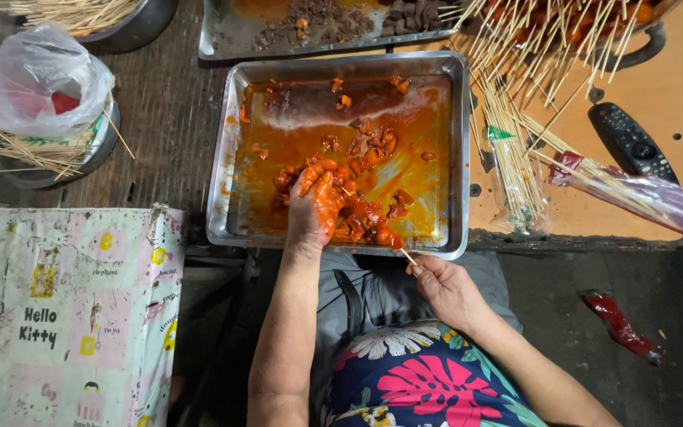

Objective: The person places small pieces of marinated meat onto wooden skewers by hand over a metal tray containing red sauce and meat chunks, then places the finished skewers onto a pile to the side.

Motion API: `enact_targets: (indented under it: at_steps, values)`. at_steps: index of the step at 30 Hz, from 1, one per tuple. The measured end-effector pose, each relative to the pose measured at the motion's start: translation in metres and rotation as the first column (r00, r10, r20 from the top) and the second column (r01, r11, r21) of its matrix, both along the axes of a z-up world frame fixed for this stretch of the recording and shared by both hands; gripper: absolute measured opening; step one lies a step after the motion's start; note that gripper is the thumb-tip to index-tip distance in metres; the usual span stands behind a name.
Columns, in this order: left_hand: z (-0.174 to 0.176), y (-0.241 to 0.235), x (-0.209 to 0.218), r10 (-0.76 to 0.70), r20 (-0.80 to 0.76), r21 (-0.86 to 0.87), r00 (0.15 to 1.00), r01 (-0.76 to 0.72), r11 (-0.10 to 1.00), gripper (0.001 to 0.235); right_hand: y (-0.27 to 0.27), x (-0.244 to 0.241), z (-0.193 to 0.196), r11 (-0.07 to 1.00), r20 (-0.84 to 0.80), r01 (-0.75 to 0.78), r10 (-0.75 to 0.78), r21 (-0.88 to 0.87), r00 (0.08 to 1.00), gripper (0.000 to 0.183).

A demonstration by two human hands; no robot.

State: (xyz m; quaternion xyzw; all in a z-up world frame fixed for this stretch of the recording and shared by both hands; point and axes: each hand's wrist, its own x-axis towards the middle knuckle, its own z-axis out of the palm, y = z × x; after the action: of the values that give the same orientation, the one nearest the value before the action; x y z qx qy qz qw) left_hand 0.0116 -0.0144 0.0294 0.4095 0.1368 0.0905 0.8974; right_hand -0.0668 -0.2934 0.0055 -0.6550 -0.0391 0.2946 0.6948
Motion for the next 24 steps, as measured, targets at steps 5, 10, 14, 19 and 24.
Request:
enact_targets:
  at_steps: [5,10,14,19,24]
  values:
    - [0.022,-0.009,-0.016,0.001,-0.002,0.138,1.0,0.0,0.99,0.018,0.002,-0.003,0.0,0.998,0.08,-0.027,0.031,-0.051,0.996,0.017]
    - [0.013,-0.013,-0.017,0.035,0.04,0.211,0.999,-0.042,0.977,0.018,0.014,-0.009,-0.005,1.0,0.016,-0.021,0.021,0.003,1.0,0.017]
    - [-0.001,-0.016,-0.021,0.027,0.119,0.161,0.993,-0.046,0.986,0.017,0.02,-0.011,-0.004,0.998,0.031,-0.044,0.045,-0.04,0.999,0.017]
    - [-0.008,-0.022,-0.019,0.137,0.067,0.137,0.988,-0.145,0.98,0.016,0.033,-0.009,-0.009,0.999,0.068,-0.047,0.049,-0.027,0.997,0.017]
    - [-0.013,-0.018,-0.022,0.19,0.031,0.124,0.981,-0.192,0.973,0.013,0.04,-0.004,-0.011,0.994,0.214,-0.075,0.089,-0.075,0.973,0.018]
